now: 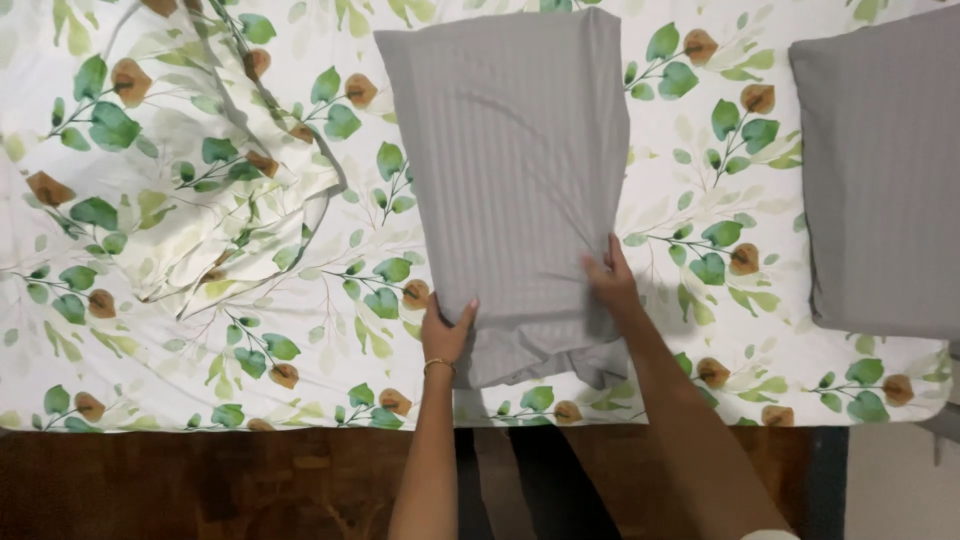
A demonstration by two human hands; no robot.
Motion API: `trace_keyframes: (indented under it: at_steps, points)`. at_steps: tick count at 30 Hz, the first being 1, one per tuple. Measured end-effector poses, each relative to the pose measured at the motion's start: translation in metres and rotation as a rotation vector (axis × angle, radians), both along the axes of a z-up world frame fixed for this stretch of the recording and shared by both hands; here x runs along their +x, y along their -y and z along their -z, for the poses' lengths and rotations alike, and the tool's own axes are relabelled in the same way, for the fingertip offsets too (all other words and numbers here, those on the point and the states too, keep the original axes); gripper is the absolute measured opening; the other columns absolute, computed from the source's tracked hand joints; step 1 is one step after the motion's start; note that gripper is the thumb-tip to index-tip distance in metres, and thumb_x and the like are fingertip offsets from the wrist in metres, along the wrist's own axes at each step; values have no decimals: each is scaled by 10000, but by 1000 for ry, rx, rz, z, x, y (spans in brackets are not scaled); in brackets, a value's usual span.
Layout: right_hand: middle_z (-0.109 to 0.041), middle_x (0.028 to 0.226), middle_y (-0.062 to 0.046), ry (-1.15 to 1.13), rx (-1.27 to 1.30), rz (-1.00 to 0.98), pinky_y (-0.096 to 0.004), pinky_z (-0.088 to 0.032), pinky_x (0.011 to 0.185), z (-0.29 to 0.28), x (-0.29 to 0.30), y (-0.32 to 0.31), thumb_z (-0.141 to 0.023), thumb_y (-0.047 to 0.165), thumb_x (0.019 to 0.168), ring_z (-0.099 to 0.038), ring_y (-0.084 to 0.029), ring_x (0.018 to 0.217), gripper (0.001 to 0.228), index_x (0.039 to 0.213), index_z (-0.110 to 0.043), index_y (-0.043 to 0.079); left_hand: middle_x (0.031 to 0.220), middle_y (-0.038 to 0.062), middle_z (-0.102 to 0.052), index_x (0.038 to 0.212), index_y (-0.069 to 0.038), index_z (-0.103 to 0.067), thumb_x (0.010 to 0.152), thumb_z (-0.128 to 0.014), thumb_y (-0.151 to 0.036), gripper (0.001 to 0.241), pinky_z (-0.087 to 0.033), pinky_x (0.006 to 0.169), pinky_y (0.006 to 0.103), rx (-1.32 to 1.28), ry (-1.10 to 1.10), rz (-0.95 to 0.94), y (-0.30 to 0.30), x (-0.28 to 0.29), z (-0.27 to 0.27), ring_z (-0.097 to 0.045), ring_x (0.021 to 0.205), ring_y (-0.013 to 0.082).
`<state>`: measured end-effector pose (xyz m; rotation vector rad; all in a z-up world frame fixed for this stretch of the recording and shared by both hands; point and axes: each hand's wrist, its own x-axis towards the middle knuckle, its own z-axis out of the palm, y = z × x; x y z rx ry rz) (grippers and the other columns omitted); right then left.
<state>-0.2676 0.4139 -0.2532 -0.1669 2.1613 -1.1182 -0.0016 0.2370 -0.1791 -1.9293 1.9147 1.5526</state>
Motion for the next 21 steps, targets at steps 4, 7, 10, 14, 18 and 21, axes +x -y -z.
trace_keyframes:
  at_steps: [4,7,10,14,18,21]
  points:
    - [-396,1535,-351,35,-52,-80,-500,-303,1236,-57,8,27,-802,302,880,-373,-455,1446,869,1583,-365,37,1468,243,-531,1555,-67,-391,700,-870,-613,1122,-431,1151,498,120,-44,-34,-1,-2,-8,-504,1373,410]
    - [-501,1407,-300,-79,-218,-149,-479,-354,1187,-31,4,9,-777,217,926,-458,-398,1369,731,1540,-437,13,1437,195,-561,1533,-131,-463,662,-924,-590,1087,-450,1136,497,150,-56,-91,-1,2,1,-530,1350,381]
    - [-560,1429,-134,-8,91,-304,-434,-405,1167,18,-3,-21,-796,409,870,-512,-309,1366,746,1540,-497,275,1464,262,-503,1589,-67,-334,627,-938,-489,1211,-416,1164,527,107,-13,-131,-5,-2,-35,-478,1384,429]
    - [-641,1242,-155,-211,71,-246,-410,-522,1018,8,-16,-1,-848,416,841,-646,-319,1165,552,1304,-699,154,1442,216,-549,1569,-157,-397,600,-901,-626,1189,-435,1127,552,60,112,-84,-4,11,-9,-520,1349,425]
    - [-648,1140,-82,-403,106,-234,-379,-567,905,-10,-32,29,-726,413,993,-689,-269,1049,304,1119,-760,138,1383,298,-544,1413,-99,-588,629,-874,-461,910,-406,1100,603,-387,176,22,-3,4,4,-505,1315,515]
    - [-665,1158,-169,-426,-20,-300,-430,-568,863,-28,-53,53,-630,313,1064,-681,-356,1054,309,1274,-702,99,1190,155,-606,1230,-140,-672,831,-767,-309,443,-398,1047,508,-697,-143,215,20,-39,-31,-584,1172,377]
